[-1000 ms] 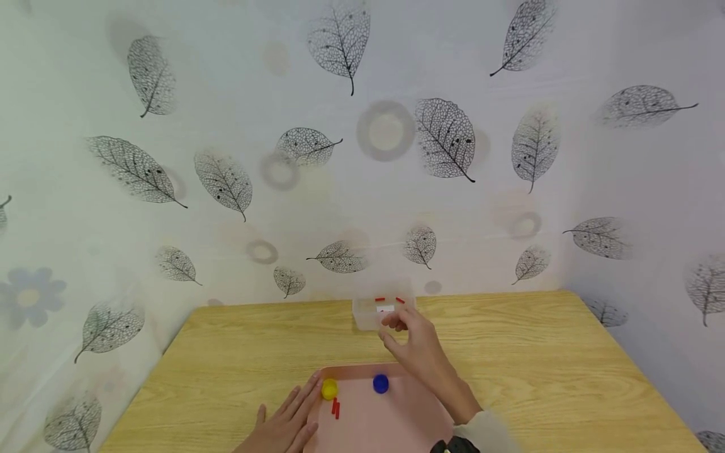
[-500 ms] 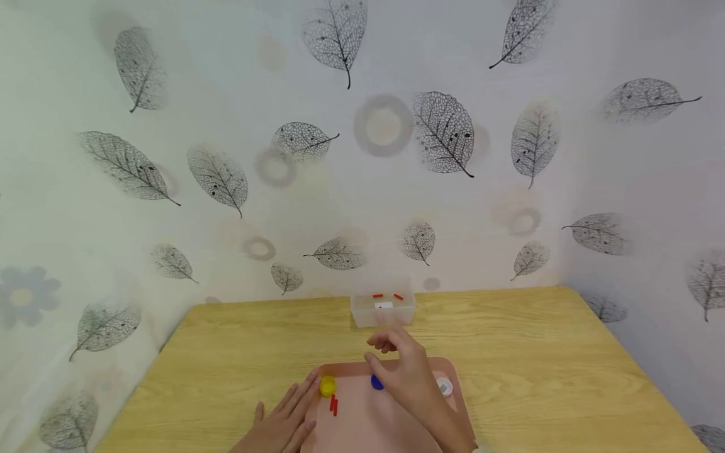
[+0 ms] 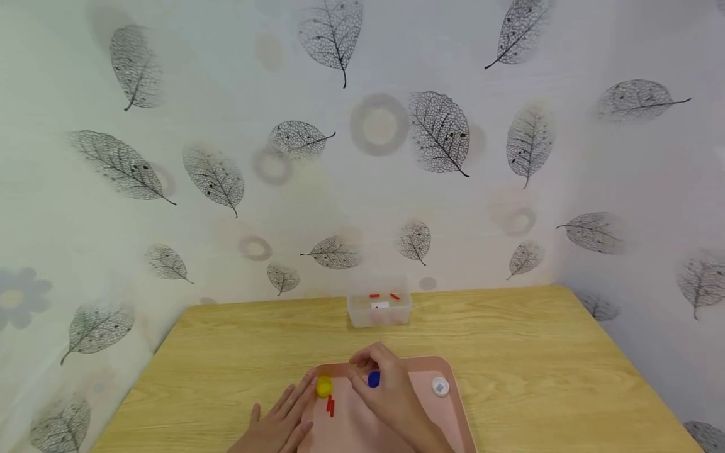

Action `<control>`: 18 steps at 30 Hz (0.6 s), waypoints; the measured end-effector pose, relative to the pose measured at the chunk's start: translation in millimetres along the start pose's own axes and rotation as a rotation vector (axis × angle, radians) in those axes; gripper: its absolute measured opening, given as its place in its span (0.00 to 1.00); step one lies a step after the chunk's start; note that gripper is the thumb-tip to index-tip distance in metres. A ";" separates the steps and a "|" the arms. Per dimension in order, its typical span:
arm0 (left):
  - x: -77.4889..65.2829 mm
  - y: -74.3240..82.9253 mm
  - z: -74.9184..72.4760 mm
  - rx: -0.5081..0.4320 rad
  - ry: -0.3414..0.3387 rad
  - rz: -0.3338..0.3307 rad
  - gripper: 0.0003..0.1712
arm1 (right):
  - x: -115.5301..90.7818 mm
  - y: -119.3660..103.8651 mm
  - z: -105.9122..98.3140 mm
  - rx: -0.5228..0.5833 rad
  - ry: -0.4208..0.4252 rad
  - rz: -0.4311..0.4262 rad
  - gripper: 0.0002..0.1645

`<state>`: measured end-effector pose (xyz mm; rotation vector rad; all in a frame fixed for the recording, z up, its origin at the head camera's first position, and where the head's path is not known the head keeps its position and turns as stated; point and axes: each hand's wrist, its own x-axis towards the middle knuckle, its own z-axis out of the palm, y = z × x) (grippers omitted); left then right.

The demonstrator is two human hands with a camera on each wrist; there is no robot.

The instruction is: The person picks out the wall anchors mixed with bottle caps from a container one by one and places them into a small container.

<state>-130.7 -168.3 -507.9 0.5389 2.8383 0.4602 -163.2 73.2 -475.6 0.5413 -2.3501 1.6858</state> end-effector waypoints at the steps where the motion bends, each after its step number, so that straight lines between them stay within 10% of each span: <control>1: 0.2 -0.4 0.2 0.001 -0.001 -0.004 0.36 | -0.7 0.6 2.8 0.003 -0.011 0.004 0.10; 18: -7.4 -2.2 3.0 0.017 0.055 0.041 0.35 | -8.4 8.4 21.2 -0.028 -0.185 0.088 0.09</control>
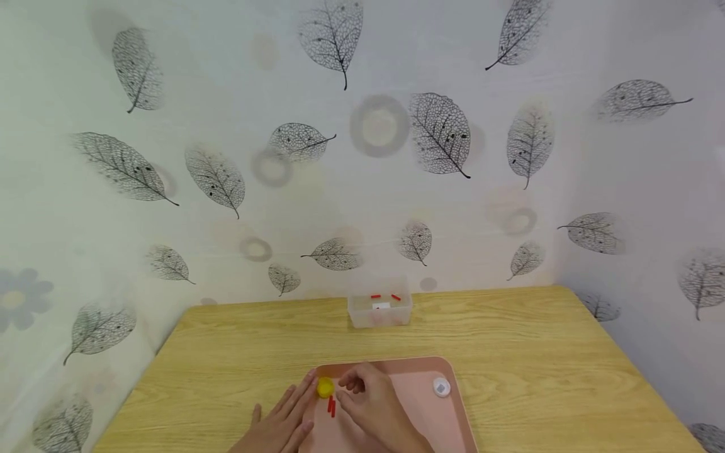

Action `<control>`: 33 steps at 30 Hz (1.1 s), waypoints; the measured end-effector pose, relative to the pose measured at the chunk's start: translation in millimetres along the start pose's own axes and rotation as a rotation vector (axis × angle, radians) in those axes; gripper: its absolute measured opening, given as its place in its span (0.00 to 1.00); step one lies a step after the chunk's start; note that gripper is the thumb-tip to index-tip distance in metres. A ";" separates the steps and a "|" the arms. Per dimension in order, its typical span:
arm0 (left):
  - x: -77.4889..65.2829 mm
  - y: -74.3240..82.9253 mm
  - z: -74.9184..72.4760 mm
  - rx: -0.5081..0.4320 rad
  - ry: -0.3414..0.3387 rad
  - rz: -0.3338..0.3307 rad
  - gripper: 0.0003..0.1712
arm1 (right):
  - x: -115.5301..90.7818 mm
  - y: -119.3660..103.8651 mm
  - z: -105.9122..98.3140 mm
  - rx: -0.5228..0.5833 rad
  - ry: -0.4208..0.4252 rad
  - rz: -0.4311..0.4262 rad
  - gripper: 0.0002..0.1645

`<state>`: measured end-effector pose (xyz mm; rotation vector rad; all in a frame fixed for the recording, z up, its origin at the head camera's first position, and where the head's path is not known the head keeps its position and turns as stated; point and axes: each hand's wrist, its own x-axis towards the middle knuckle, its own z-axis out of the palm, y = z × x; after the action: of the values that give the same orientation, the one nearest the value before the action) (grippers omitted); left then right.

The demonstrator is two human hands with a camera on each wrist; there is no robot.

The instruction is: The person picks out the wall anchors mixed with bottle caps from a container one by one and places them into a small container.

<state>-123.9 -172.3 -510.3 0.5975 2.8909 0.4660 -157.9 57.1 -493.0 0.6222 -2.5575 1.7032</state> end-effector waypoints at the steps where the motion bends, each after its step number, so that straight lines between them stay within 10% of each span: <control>1: 0.0 -0.2 0.3 0.000 -0.004 -0.006 0.35 | 0.2 0.7 0.9 0.009 -0.011 -0.002 0.09; 33: -0.5 0.7 -4.6 0.053 -0.120 -0.095 0.39 | 3.2 9.1 31.7 -0.217 -0.153 0.078 0.06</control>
<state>-124.2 -173.1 -505.7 0.4752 2.8095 0.3303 -157.1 30.9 -513.4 0.6722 -2.8556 1.4198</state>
